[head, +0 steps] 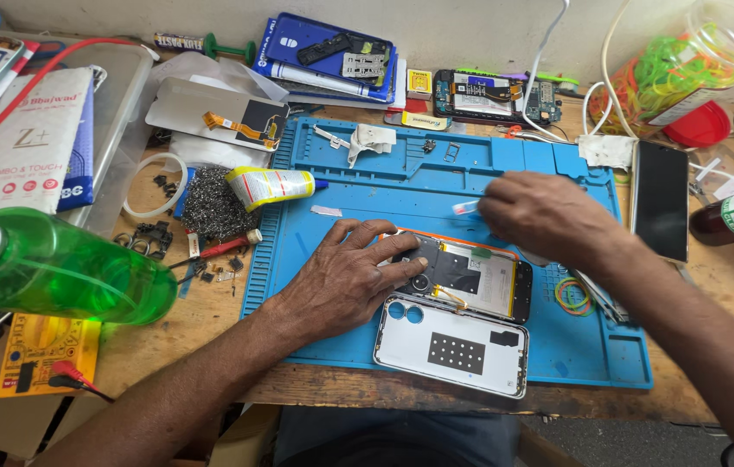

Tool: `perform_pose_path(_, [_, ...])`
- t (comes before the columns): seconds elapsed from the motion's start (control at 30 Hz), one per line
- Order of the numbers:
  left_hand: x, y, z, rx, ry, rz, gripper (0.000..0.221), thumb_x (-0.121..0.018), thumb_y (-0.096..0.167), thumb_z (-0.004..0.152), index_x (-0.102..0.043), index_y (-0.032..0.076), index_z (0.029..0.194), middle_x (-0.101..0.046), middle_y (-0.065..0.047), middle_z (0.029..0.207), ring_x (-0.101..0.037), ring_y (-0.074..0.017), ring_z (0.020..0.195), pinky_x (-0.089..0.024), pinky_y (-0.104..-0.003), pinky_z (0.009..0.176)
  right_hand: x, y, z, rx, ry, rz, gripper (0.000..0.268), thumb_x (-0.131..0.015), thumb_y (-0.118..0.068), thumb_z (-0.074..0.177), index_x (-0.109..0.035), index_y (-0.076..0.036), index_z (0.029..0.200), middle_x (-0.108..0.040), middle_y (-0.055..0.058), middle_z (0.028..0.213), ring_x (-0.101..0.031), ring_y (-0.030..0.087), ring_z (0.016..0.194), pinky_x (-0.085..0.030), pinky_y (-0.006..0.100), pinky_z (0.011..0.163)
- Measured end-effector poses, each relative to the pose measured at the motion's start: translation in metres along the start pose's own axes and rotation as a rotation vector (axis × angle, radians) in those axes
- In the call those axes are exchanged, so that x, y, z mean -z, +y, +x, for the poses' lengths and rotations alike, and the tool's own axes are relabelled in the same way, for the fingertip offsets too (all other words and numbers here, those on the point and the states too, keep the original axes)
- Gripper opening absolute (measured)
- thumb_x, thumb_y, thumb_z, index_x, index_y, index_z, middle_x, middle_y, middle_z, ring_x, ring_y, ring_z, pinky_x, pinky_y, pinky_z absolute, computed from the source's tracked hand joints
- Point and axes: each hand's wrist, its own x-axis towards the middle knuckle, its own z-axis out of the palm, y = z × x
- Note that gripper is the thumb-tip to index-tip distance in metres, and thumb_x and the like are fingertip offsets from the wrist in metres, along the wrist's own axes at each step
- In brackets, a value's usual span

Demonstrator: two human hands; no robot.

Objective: The person assembles internal components of a mobile phone by placing parts into the chassis and using a screwdriver to secure them, then attaches a new screen and holds the device to check the fit.

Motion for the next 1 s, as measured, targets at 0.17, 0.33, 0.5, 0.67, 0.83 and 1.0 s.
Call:
perform_pose_path(0.17, [0.001, 0.001, 0.000, 0.002, 0.006, 0.014, 0.039, -0.070, 0.022, 0.090, -0.069, 0.019, 0.129, -0.061, -0.002, 0.140, -0.050, -0.0268, 0.132, -0.040, -0.048, 0.104, 0.002, -0.017, 0.012, 0.088, 0.125, 0.034, 0.013, -0.071, -0.009, 0.078, -0.071, -0.005, 0.090, -0.068, 0.009, 0.088, -0.070, 0.027, 0.087, -0.061, 0.041, 0.078])
perform_pose_path(0.33, [0.001, 0.000, 0.002, 0.008, 0.024, -0.014, 0.037, -0.070, 0.023, 0.089, -0.071, 0.019, 0.126, -0.063, -0.003, 0.138, -0.052, -0.0282, 0.130, -0.041, -0.048, 0.101, -0.004, 0.008, -0.019, -0.180, 0.274, 0.298, 0.017, -0.070, -0.007, 0.088, -0.076, -0.005, 0.104, -0.074, 0.015, 0.100, -0.073, 0.030, 0.088, -0.062, 0.042, 0.075])
perform_pose_path(0.5, [0.001, -0.002, 0.002, 0.025, 0.036, -0.047, 0.023, -0.071, 0.023, 0.091, -0.074, 0.015, 0.112, -0.065, -0.002, 0.137, -0.054, -0.0269, 0.130, -0.041, -0.047, 0.103, -0.002, 0.049, -0.067, -0.966, -0.204, 0.326, 0.039, -0.077, -0.045, 0.092, -0.082, -0.007, 0.100, -0.079, 0.020, 0.091, -0.077, 0.032, 0.078, -0.061, 0.045, 0.077])
perform_pose_path(0.67, [0.004, 0.001, 0.002, 0.021, 0.051, -0.051, 0.023, -0.073, 0.021, 0.088, -0.074, 0.014, 0.110, -0.064, -0.004, 0.136, -0.053, -0.0275, 0.128, -0.041, -0.048, 0.103, -0.027, 0.064, -0.081, -1.070, -0.268, 0.437, 0.044, -0.079, -0.046, 0.087, -0.082, -0.004, 0.096, -0.078, 0.022, 0.085, -0.076, 0.033, 0.075, -0.059, 0.046, 0.074])
perform_pose_path(0.83, [0.002, -0.002, 0.002, 0.053, 0.044, -0.098, 0.024, -0.074, 0.023, 0.088, -0.074, 0.017, 0.110, -0.060, -0.007, 0.137, -0.051, -0.0276, 0.131, -0.040, -0.049, 0.105, -0.027, 0.085, -0.094, -1.003, 0.395, 1.079, 0.028, -0.058, -0.025, 0.108, -0.061, 0.003, 0.109, -0.074, 0.020, 0.096, -0.076, 0.027, 0.082, -0.064, 0.036, 0.068])
perform_pose_path(1.0, [0.001, -0.004, 0.002, 0.075, 0.019, -0.123, 0.023, -0.074, 0.024, 0.088, -0.075, 0.017, 0.110, -0.060, -0.008, 0.138, -0.049, -0.0272, 0.132, -0.039, -0.048, 0.106, -0.032, 0.061, -0.065, -0.759, 0.790, 1.429, 0.017, -0.057, -0.010, 0.112, -0.045, -0.003, 0.122, -0.071, 0.019, 0.105, -0.076, 0.026, 0.092, -0.066, 0.032, 0.076])
